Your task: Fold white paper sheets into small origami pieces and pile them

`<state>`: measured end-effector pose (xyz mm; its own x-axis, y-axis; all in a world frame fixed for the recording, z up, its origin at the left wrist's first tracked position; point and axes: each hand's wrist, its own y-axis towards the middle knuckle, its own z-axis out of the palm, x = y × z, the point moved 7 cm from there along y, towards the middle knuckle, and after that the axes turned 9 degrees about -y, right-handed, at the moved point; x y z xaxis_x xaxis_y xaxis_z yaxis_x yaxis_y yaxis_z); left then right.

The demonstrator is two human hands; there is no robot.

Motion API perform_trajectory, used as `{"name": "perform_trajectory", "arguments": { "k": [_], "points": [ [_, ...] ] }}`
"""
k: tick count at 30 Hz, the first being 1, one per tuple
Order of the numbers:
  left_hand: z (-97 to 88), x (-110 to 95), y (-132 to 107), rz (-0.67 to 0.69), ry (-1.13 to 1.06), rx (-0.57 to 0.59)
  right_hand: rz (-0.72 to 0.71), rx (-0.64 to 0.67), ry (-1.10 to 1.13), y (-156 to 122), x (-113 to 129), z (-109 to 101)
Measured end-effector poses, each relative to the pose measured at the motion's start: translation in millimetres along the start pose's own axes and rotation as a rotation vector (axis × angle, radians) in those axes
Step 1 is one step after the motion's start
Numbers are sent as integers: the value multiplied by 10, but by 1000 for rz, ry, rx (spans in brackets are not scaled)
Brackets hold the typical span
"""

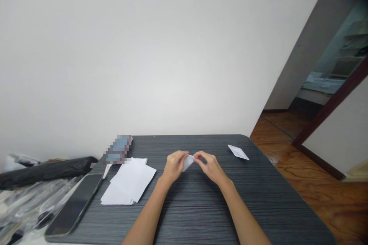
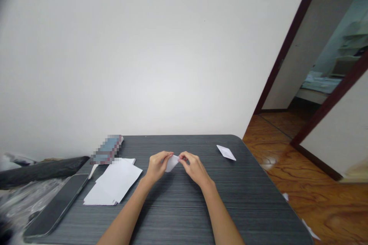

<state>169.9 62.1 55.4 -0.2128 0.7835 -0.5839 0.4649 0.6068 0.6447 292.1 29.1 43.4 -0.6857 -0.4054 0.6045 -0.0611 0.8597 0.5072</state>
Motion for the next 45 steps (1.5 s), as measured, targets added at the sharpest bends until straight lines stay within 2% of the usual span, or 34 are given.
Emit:
{"name": "perform_trajectory", "arguments": {
  "k": [3, 5, 9, 13, 23, 25, 29, 31, 34, 37, 39, 42, 45],
  "points": [
    [19, -9, -9, 37, 19, 28, 0, 35, -38, -12, -20, 23],
    [10, -9, -10, 35, 24, 17, 28, 11, -18, -7, -63, 19],
    [-64, -10, -10, -13, 10, -107, 186, -68, 220, 16, -233, 75],
    [-60, -25, -10, -47, -44, -137, 296, -85, 439, 24, -345, 201],
    [-38, 79, -8, -217, -163, -192, 350, -190, 552, 15, -379, 169],
    [-29, 120, -25, -254, -184, -219, 362, -182, 570, 16, -384, 201],
    [-44, 213, -63, -315, -195, -289, 362, -63, 616, 18, -367, 320],
    [-36, 248, -55, -333, -209, -256, 353, -34, 606, 16, -369, 333],
    [4, 241, -8, -327, -230, -101, 329, -14, 543, 18, -371, 298],
    [34, 138, 35, -264, -171, 71, 282, 33, 412, 15, -304, 269],
    [44, 56, 45, -213, -115, 142, 232, 49, 318, 9, -212, 266],
    [53, -12, 39, -169, -65, 182, 182, 37, 253, -4, -87, 296],
    [38, 18, 27, -181, -59, 164, 219, 26, 307, -13, -82, 356]
  ]
}}
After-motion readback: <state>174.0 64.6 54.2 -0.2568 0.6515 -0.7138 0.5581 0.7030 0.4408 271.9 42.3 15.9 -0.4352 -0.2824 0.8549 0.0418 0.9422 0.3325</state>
